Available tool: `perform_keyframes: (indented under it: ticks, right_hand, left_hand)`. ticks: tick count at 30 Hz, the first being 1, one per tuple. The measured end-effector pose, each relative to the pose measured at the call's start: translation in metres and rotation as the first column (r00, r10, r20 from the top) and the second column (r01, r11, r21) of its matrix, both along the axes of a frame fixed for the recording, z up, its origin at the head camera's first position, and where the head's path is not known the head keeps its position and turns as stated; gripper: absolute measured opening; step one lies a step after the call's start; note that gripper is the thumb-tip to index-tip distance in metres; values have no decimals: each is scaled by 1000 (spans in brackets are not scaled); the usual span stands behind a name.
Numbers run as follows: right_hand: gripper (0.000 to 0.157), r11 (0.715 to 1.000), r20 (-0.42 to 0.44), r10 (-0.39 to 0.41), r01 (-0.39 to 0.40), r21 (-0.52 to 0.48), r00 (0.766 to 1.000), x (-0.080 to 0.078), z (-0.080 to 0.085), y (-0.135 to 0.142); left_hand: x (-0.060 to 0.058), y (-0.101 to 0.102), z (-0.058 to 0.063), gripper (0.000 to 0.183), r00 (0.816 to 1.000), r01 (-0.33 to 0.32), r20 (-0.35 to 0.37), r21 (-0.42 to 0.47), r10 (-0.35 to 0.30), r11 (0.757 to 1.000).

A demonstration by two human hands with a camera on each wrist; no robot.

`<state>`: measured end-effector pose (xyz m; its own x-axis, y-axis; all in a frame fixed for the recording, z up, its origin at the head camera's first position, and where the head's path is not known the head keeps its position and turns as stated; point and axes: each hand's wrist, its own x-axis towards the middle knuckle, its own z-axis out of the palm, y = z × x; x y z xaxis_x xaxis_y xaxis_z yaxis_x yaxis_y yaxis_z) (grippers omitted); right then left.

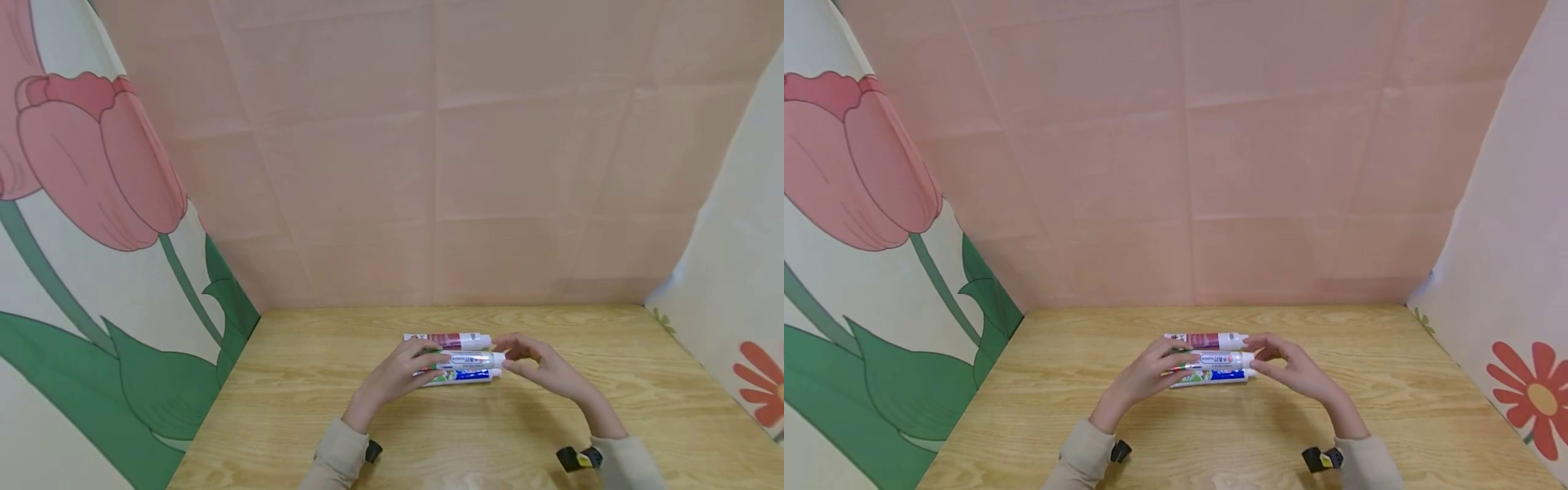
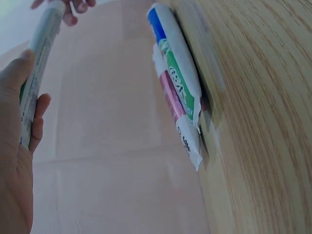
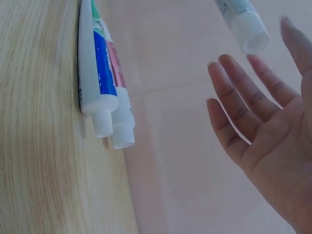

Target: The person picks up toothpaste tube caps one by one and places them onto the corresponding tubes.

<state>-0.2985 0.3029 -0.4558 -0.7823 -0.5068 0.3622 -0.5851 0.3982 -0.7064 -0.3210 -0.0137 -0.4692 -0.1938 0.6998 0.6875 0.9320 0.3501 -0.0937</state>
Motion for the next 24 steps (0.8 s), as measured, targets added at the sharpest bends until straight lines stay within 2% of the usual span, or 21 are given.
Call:
perform_keyframes:
  ticks: [4, 11, 24]
  right_hand:
    - [42, 1000, 5, 9, -9, -30, 1000, 0, -1, 0]
    - [39, 997, 27, 35, -33, -69, 999, -1, -2, -1]
    - [32, 998, -13, 34, -34, -55, 999, 2, 2, -2]
  left_hand:
    - [0, 0, 1, 32, 1000, 5, 14, 9, -6, 1000]
    - [0, 0, 0, 29, 1000, -1, 22, -1, 1, 1000]
    - [1, -1, 0, 30, 1000, -12, 24, -8, 12, 1000]
